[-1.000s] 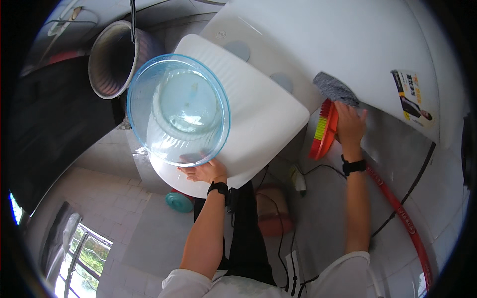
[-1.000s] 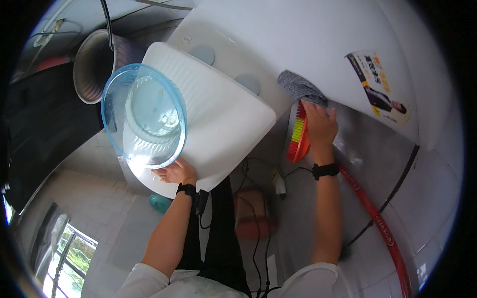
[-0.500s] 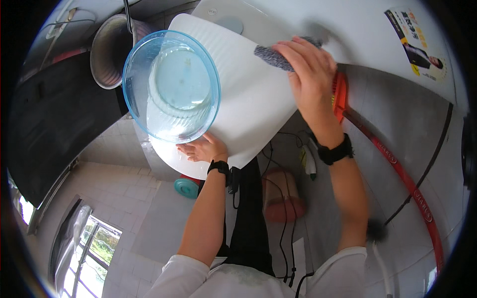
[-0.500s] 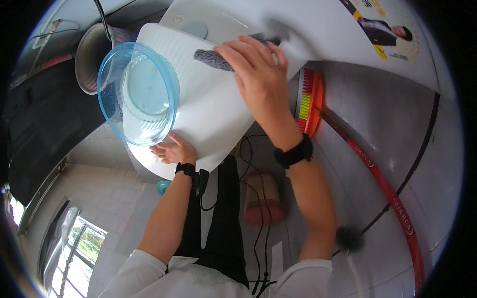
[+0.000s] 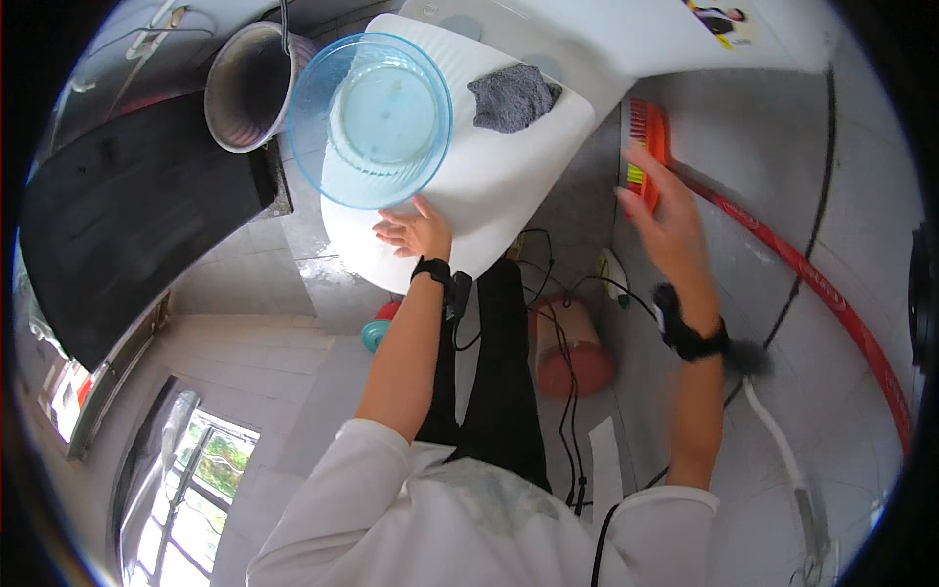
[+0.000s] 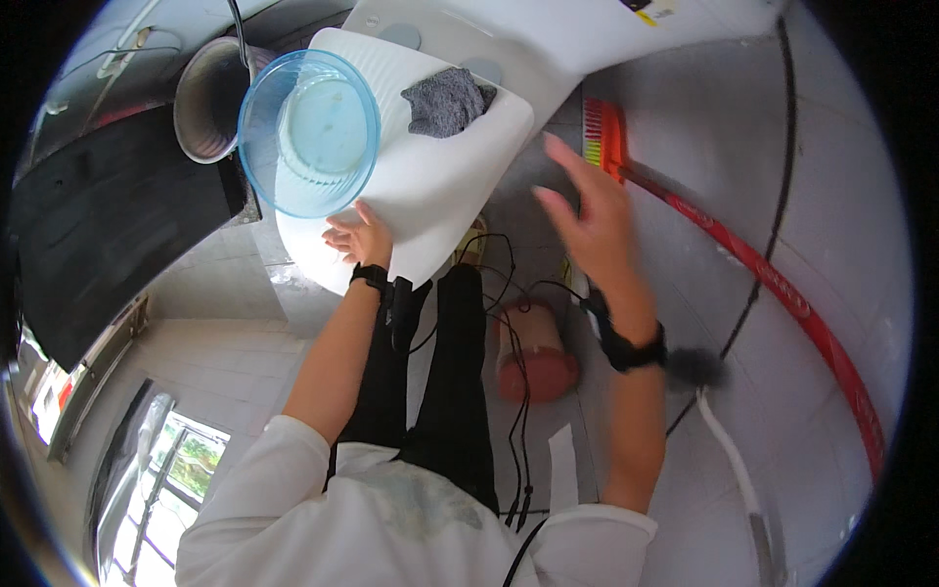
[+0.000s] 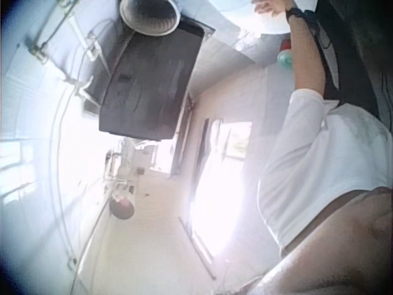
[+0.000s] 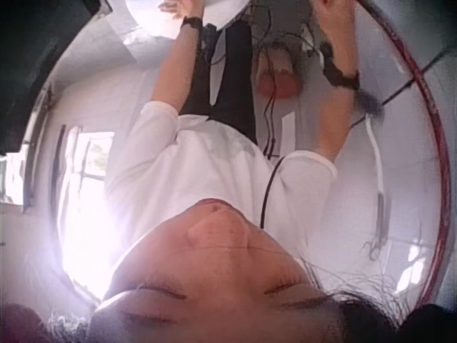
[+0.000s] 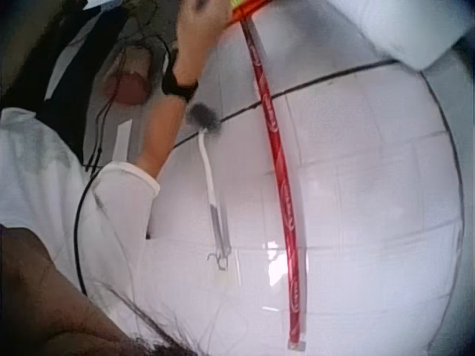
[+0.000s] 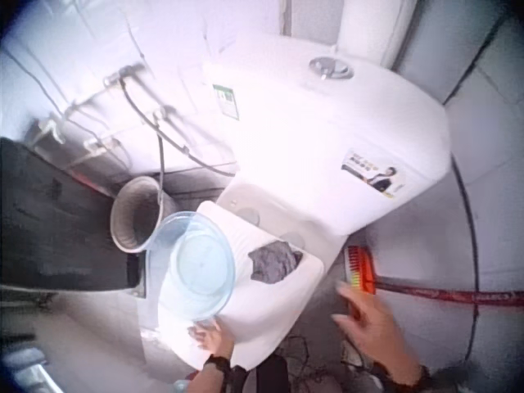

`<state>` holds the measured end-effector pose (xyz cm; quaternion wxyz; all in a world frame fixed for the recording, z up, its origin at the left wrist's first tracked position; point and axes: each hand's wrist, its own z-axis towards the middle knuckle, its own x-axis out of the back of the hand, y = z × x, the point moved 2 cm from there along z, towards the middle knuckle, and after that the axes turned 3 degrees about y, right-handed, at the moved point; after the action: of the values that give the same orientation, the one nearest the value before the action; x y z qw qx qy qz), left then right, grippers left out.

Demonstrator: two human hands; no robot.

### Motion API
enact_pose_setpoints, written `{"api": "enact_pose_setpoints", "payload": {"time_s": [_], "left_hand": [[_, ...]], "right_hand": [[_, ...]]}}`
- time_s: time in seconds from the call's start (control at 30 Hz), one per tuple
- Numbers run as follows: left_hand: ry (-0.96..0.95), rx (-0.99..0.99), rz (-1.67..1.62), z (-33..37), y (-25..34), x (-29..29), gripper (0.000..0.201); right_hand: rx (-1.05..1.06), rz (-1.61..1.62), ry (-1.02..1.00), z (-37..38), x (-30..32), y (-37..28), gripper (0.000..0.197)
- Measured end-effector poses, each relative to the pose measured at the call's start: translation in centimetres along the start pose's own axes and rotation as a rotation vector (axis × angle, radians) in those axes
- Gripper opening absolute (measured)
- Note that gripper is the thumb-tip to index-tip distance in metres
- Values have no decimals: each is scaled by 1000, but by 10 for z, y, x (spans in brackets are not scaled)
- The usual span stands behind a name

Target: The person is cleaning the toilet tank and seat using a sponge and water from a bowl.

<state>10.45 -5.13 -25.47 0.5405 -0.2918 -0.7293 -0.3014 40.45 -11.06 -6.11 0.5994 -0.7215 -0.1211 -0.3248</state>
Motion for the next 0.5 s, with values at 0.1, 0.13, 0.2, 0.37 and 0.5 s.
{"api": "enact_pose_setpoints", "payload": {"time_s": [0.1,0.13,0.2,0.37,0.5], "left_hand": [[-337,-55,-103,4,0,32,69],[-332,-65,-113,8,-6,44,69],[-666,-546,-147,18,-23,55,57],[-1139,-745,-175,-11,-26,141,33],[-1124,-980,-150,-23,-3,220,29]], "right_hand": [[-488,177,154,-84,61,-11,29],[-532,107,186,-112,82,-19,27],[-690,110,217,-176,108,-32,22],[-970,54,-122,-305,118,-73,25],[-1020,-10,-623,-370,101,-105,29]]}}
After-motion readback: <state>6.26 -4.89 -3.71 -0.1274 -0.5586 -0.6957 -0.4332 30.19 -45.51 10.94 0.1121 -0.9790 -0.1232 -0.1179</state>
